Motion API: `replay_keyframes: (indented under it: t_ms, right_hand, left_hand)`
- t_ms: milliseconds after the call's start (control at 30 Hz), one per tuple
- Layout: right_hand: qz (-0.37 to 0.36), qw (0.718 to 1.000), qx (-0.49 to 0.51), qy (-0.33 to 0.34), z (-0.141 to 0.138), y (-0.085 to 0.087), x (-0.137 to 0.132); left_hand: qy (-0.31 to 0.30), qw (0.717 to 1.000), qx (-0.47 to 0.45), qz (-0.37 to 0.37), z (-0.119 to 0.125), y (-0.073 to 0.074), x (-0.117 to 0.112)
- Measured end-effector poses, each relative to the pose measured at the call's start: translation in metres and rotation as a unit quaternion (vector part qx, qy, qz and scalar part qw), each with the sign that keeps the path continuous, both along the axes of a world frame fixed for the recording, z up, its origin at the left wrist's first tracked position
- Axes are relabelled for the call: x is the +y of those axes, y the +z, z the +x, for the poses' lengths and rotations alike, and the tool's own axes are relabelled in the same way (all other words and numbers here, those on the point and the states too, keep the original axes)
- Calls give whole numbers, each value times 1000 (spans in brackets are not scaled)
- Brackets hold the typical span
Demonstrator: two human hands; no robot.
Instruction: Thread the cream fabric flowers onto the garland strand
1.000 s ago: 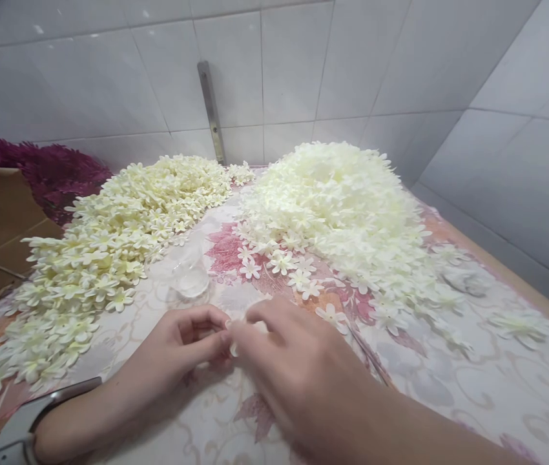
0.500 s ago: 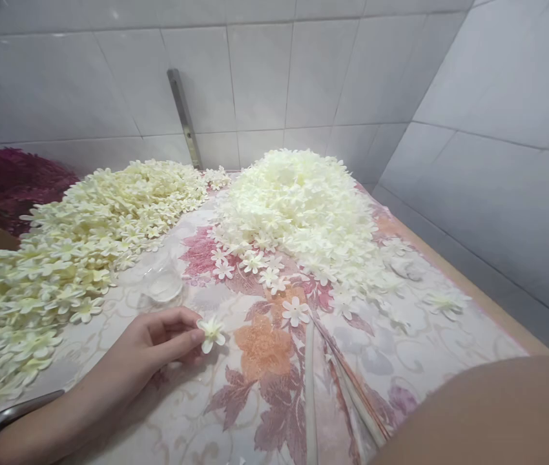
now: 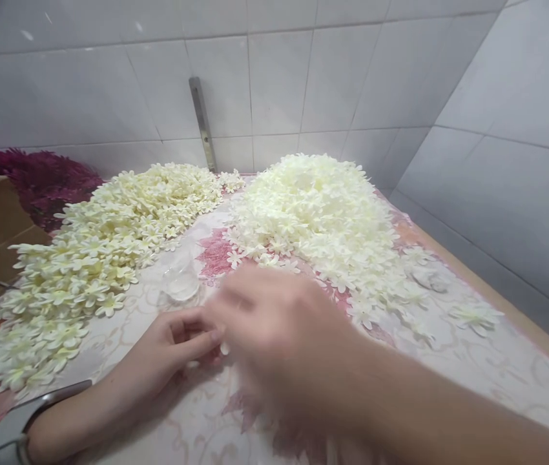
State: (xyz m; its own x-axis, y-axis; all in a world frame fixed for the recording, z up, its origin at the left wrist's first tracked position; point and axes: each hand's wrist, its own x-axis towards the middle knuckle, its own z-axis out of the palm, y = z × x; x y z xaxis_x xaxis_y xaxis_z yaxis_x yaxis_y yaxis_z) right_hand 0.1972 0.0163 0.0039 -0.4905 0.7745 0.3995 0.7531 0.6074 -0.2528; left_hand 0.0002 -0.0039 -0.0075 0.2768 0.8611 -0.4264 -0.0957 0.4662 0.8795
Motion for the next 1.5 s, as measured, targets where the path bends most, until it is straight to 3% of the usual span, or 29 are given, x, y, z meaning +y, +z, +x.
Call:
replay_keyframes:
  t_ms: [167, 300, 433, 600, 733, 933, 1033, 1167, 1333, 1500]
  right_hand:
    - [55, 992, -115, -13, 0, -1, 33]
    - [43, 992, -119, -18, 2, -10, 44]
    - [3, 997, -62, -34, 1, -13, 45]
    - [-93, 989, 94, -63, 4, -5, 48]
    - [-231, 935, 259, -69, 13, 5, 43]
    - [-413, 803, 428, -32, 18, 10, 37]
    - [-448, 757, 475, -23, 14, 11, 37]
    - [-455, 726, 516, -17, 9, 11, 34]
    - [-472, 725, 501, -5, 6, 9, 29]
    - [-451, 767, 457, -8, 6, 6, 29]
  left_hand:
    - [16, 999, -14, -26, 0, 4, -2]
    - [14, 1000, 3, -14, 1, 7, -1]
    - [17, 1000, 3, -18, 3, 7, 1]
    - [20, 1000, 12, -16, 3, 9, 0]
    - [18, 1000, 16, -5, 2, 11, -1]
    - [19, 999, 26, -18, 4, 10, 0]
    - [18, 999, 36, -13, 5, 12, 1]
    - [20, 999, 39, -14, 5, 14, 1]
    - [17, 998, 52, -7, 5, 14, 1]
    - [31, 999, 36, -24, 5, 13, 0]
